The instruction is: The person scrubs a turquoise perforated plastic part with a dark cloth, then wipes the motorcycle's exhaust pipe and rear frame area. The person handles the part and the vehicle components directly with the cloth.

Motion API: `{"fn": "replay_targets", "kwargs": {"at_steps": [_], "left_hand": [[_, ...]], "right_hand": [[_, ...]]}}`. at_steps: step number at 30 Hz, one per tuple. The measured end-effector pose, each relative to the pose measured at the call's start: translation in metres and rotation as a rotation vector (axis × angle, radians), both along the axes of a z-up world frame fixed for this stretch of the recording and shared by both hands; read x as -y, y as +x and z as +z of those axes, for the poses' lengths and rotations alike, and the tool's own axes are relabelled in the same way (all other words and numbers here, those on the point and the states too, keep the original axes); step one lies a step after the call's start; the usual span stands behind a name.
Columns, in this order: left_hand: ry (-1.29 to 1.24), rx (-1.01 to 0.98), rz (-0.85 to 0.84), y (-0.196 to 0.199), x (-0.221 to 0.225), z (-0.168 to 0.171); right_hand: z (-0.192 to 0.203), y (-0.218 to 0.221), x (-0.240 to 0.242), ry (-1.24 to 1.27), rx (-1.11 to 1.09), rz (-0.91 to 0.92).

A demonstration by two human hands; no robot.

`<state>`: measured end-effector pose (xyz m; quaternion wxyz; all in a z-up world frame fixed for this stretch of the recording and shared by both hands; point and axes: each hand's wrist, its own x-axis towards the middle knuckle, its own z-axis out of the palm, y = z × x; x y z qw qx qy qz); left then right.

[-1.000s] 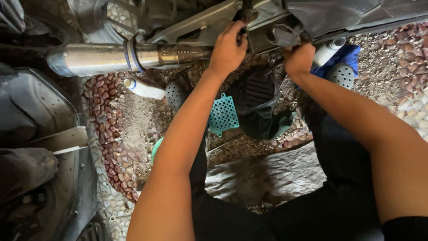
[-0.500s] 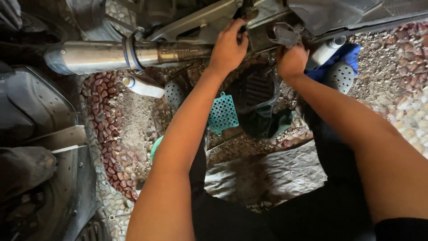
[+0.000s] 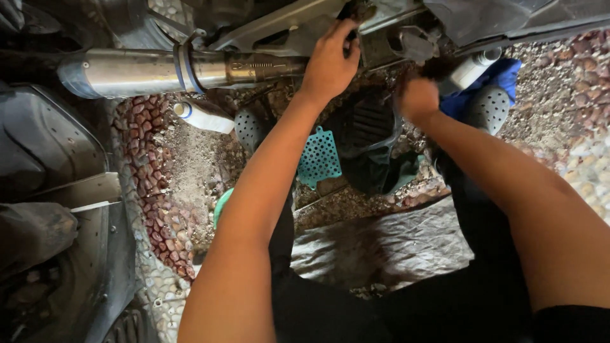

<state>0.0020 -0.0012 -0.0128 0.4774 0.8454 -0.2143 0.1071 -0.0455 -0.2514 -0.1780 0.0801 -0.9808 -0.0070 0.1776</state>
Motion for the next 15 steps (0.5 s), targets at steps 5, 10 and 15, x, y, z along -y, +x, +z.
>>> {"fn": "replay_targets", "kwargs": {"at_steps": [5, 10, 15], "left_hand": [[0.039, -0.009, -0.035, -0.001, -0.006, 0.0], [0.027, -0.119, -0.072, -0.004, -0.008, 0.012], [-0.001, -0.073, -0.048, -0.003, -0.006, 0.014]], "right_hand": [[-0.058, -0.002, -0.003, -0.168, 0.015, 0.258], [-0.096, 0.001, -0.015, 0.004, 0.131, 0.142], [-0.122, 0.003, -0.021, -0.114, 0.284, 0.114]]}}
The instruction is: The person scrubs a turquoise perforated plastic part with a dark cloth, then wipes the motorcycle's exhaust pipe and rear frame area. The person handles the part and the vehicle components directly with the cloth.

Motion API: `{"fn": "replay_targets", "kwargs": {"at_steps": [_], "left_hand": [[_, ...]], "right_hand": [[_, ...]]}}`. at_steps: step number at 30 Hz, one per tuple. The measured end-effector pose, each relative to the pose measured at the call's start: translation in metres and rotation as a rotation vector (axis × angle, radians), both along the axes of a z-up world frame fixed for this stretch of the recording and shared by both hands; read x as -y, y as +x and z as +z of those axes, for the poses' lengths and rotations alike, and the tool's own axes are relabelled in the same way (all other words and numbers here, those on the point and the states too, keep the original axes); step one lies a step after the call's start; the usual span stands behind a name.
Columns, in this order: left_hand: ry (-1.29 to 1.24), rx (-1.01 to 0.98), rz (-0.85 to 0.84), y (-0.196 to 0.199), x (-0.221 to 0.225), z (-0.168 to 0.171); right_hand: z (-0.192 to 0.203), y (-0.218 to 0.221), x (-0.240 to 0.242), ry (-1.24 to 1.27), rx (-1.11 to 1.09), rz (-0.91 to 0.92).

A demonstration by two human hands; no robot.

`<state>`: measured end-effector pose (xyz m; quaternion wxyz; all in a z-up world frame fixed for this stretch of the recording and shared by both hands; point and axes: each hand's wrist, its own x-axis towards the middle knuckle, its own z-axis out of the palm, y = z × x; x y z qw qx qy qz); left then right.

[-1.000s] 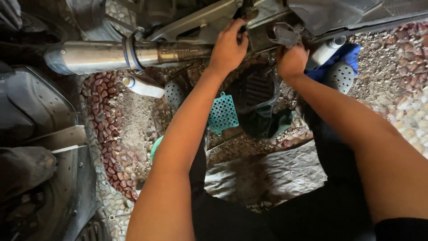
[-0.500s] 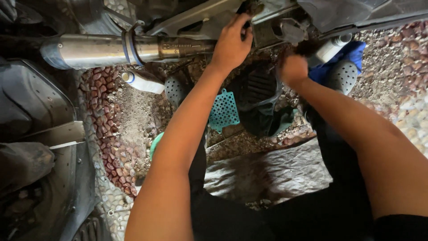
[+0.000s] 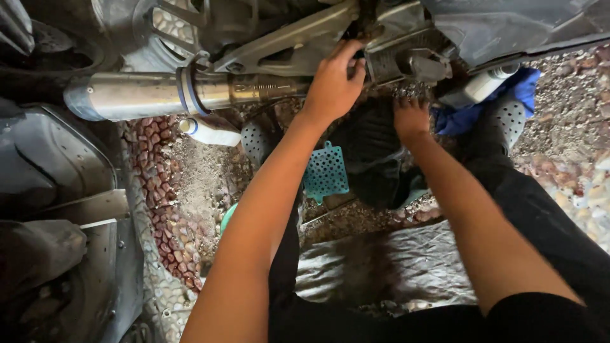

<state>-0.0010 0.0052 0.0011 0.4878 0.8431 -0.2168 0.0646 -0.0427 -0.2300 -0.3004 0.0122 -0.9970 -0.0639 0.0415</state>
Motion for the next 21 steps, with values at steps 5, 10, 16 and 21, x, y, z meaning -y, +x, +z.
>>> {"fn": "replay_targets", "kwargs": {"at_steps": [5, 10, 16, 21], "left_hand": [[-0.011, 0.017, -0.008, -0.004, -0.001, 0.007], [0.006, 0.036, -0.006, -0.004, -0.001, 0.004], [0.04, 0.069, 0.015, -0.001, 0.001, 0.002], [0.058, 0.183, 0.012, 0.0, -0.002, -0.007]], "right_hand": [[0.055, -0.014, -0.01, -0.147, 0.008, 0.376], [0.191, -0.056, -0.009, 0.037, -0.477, 0.339], [0.205, -0.08, 0.041, 0.721, -0.045, -0.087], [0.233, -0.068, 0.049, 0.691, 0.356, 0.129]]}}
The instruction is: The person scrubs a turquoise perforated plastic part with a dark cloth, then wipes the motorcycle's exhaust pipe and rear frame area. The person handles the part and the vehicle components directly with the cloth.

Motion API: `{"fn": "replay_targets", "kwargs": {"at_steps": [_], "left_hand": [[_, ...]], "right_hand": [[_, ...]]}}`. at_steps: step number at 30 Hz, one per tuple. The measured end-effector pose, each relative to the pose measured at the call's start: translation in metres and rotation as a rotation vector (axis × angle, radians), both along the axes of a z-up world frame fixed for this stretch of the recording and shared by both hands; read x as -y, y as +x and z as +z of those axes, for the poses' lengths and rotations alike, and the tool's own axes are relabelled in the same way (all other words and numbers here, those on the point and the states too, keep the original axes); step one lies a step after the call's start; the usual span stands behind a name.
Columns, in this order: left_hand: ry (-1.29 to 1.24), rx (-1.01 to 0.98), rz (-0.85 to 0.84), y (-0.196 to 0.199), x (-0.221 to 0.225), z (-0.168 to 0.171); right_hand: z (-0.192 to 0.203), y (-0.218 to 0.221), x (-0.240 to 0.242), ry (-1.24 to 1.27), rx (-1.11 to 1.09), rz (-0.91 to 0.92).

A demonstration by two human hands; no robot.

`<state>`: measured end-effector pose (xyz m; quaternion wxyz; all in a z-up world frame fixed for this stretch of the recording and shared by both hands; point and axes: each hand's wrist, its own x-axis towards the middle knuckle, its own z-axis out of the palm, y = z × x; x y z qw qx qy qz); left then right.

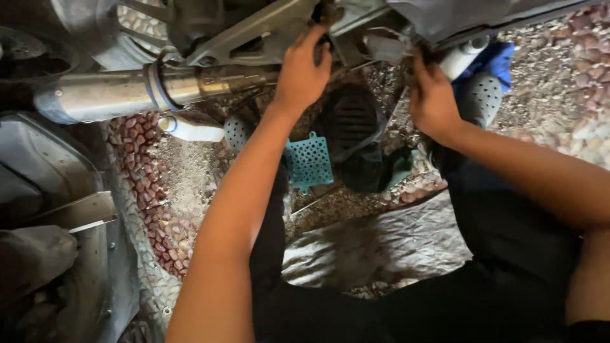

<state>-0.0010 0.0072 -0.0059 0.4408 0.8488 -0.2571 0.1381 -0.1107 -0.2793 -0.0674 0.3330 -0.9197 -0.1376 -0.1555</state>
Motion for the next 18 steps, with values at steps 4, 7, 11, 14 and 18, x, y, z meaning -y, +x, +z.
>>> {"fn": "replay_targets", "kwargs": {"at_steps": [4, 7, 11, 14, 18], "left_hand": [[-0.029, 0.02, -0.037, -0.003, 0.005, 0.013], [-0.016, -0.298, -0.015, -0.006, 0.001, 0.021], [0.034, -0.066, -0.039, -0.008, 0.001, 0.019], [0.032, -0.09, -0.017, -0.005, 0.003, 0.019], [0.026, -0.05, -0.014, -0.006, 0.0, 0.017]], "right_hand": [[0.004, 0.011, 0.01, -0.153, -0.066, 0.005], [0.011, 0.01, 0.004, -0.135, -0.331, -0.068], [0.008, 0.007, 0.005, -0.086, -0.18, -0.073], [0.006, 0.012, 0.008, -0.059, -0.17, -0.086], [0.0, 0.008, 0.0, -0.054, -0.258, -0.136]]}}
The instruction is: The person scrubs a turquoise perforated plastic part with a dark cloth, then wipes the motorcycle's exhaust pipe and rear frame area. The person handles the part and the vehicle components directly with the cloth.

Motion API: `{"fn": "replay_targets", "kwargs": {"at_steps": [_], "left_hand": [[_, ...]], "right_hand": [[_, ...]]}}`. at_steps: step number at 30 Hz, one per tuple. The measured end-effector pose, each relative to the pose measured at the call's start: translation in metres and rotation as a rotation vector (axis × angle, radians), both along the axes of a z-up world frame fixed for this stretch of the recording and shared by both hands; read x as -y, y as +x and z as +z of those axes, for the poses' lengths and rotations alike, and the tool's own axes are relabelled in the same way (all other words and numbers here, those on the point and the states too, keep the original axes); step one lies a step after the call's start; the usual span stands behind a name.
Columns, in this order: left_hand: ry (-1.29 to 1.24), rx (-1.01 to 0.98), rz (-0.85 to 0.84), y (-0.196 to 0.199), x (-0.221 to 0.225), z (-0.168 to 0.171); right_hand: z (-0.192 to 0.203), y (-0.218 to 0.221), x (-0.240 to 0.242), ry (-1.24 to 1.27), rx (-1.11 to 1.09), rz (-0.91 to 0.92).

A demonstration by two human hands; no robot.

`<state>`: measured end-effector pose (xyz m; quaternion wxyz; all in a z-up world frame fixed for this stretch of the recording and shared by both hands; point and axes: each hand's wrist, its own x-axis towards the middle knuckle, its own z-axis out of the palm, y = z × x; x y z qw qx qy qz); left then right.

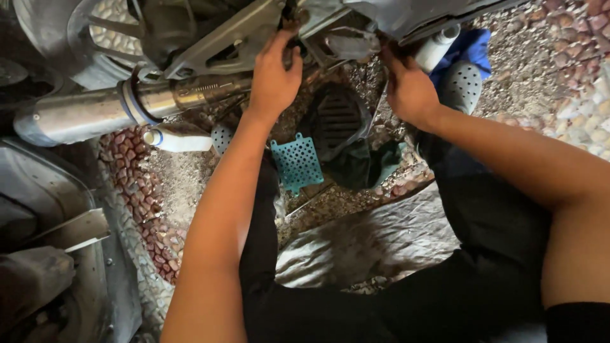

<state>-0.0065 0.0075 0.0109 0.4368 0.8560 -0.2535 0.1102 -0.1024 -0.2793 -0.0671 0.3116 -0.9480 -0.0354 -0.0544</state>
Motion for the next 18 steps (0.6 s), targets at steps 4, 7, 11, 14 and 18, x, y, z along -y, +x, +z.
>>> {"fn": "replay_targets", "kwargs": {"at_steps": [4, 7, 11, 14, 18], "left_hand": [[-0.032, -0.02, 0.001, -0.002, 0.001, -0.001], [-0.033, -0.193, 0.052, 0.002, 0.0, -0.007], [-0.051, 0.041, 0.0, 0.006, -0.001, -0.018], [-0.06, 0.068, -0.006, 0.007, -0.004, -0.025], [-0.109, -0.077, -0.043, 0.007, -0.001, -0.024]], "right_hand": [[0.004, -0.005, -0.008, -0.111, -0.193, 0.311], [-0.057, -0.002, -0.011, -0.163, -0.404, 0.171], [-0.142, -0.003, -0.016, -0.395, -0.096, 0.064], [-0.101, -0.022, -0.053, -0.549, -0.042, 0.151], [-0.109, -0.077, -0.08, -0.507, -0.384, 0.489]]}}
